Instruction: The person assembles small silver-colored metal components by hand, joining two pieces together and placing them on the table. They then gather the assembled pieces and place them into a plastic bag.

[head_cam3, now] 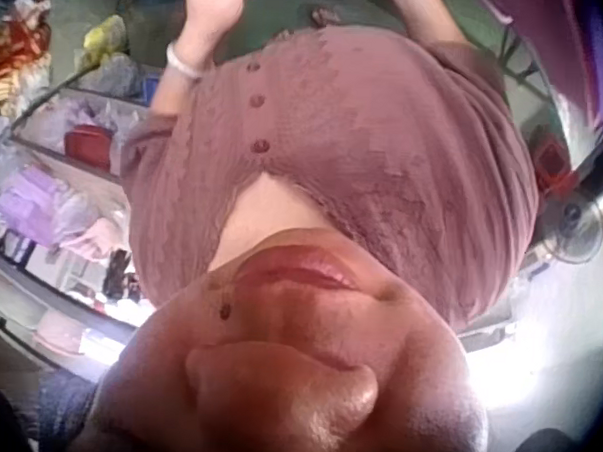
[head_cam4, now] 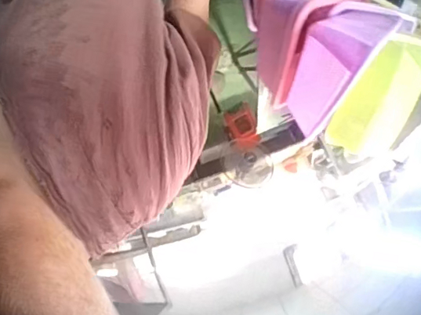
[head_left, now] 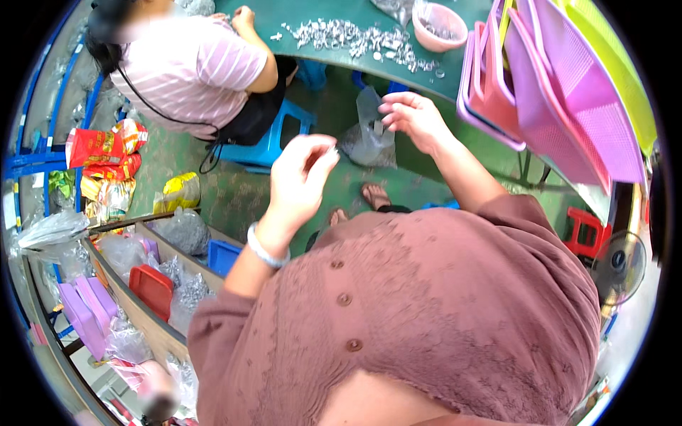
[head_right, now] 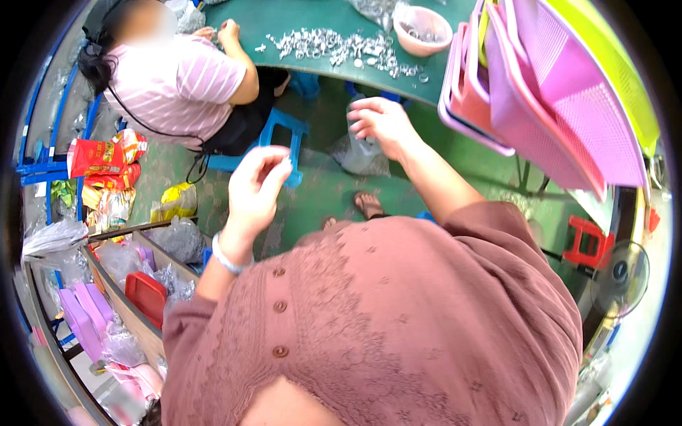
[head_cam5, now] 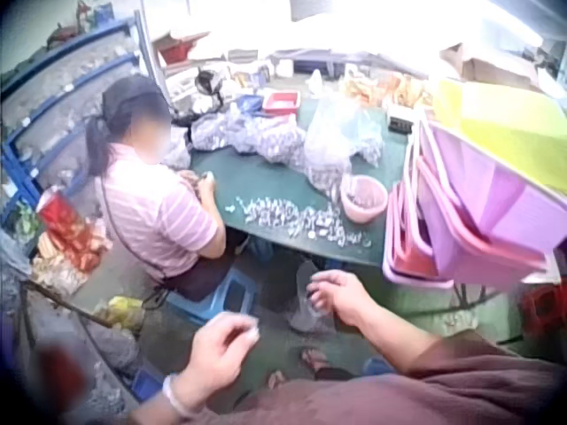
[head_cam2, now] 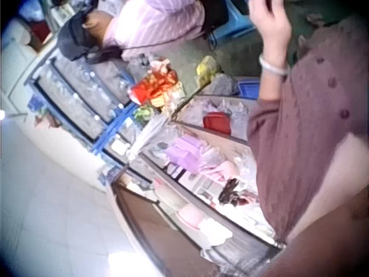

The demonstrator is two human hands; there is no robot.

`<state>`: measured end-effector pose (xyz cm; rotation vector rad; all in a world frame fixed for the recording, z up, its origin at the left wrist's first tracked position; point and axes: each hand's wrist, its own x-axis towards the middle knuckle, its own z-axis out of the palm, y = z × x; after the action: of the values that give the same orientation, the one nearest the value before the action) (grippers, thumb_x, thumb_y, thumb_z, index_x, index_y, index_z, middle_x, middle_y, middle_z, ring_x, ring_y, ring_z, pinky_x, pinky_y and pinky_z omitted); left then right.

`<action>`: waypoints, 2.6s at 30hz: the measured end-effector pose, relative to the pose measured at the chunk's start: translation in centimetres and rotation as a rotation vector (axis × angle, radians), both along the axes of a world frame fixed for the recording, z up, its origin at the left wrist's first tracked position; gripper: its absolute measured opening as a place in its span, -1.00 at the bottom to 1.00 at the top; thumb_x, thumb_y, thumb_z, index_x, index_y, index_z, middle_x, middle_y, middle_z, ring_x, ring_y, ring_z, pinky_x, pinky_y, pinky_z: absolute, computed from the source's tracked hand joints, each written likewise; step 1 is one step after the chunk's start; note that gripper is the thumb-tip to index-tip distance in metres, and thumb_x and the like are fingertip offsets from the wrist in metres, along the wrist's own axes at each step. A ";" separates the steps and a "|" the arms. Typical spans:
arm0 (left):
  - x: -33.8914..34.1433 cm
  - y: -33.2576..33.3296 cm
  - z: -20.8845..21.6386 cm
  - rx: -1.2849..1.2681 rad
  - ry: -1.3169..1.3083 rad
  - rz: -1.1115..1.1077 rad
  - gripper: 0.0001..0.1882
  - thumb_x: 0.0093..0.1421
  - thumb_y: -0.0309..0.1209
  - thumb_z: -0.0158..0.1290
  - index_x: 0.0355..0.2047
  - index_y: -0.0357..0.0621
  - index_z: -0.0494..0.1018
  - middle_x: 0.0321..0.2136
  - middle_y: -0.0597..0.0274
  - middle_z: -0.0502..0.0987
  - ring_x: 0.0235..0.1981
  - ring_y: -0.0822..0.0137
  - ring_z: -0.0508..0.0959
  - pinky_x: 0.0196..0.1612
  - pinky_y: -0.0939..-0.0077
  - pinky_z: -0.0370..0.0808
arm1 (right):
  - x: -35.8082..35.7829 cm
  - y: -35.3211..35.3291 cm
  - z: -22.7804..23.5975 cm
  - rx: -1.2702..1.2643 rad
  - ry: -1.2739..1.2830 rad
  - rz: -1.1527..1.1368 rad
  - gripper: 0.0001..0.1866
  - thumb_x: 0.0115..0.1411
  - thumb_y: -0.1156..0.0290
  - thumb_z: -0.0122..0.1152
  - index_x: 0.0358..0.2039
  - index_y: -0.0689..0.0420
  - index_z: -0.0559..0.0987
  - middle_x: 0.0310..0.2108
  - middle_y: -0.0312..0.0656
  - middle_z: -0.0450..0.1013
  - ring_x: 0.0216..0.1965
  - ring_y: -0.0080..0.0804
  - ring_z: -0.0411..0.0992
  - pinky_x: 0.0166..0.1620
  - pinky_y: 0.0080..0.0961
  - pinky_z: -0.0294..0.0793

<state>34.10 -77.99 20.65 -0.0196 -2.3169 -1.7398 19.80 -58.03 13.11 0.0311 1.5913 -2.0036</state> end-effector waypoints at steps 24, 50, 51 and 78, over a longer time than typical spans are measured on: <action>1.8 -0.2 2.2 -0.254 0.209 -0.429 -0.60 -0.12 -0.61 0.13 -0.19 -0.19 0.41 -0.52 0.20 0.41 -0.57 0.37 0.44 -0.54 0.60 0.41 | 16.0 -2.4 7.6 -0.507 -0.259 -0.024 -0.75 0.13 0.51 0.07 -0.14 0.25 0.46 -0.34 -0.14 0.47 -0.43 -0.46 0.45 -0.31 -0.57 0.50; -3.7 1.7 1.6 -0.149 0.102 -0.405 -0.65 -0.15 -0.66 0.18 -0.27 -0.34 0.42 -0.21 0.14 0.34 -0.39 0.46 0.46 -0.35 0.64 0.48 | 9.3 0.2 6.9 -0.528 -0.251 0.006 -0.81 0.11 0.53 0.10 -0.24 0.29 0.46 -0.34 -0.14 0.44 -0.37 -0.45 0.43 -0.28 -0.59 0.45; -3.8 1.6 1.2 -0.088 0.085 -0.413 -0.68 -0.12 -0.67 0.16 -0.28 -0.35 0.42 -0.20 0.15 0.33 -0.36 0.46 0.46 -0.33 0.64 0.48 | 8.9 0.2 6.8 -0.536 -0.245 0.012 -0.81 0.11 0.53 0.09 -0.24 0.29 0.45 -0.34 -0.13 0.44 -0.37 -0.45 0.43 -0.28 -0.59 0.45; -9.4 5.4 -3.4 0.256 0.128 -0.128 -0.68 -0.02 -0.73 0.06 -0.20 -0.37 0.39 -0.05 0.10 0.18 -0.20 0.37 0.45 -0.15 0.56 0.50 | 0.7 2.1 4.3 -0.505 -0.065 0.066 -0.81 0.13 0.54 0.05 -0.22 0.29 0.45 -0.30 -0.10 0.44 -0.31 -0.43 0.43 -0.25 -0.57 0.43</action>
<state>24.67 -72.55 17.25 -0.2316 -2.0287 -2.0211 20.46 -55.96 17.38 -0.1465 0.9968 -2.2673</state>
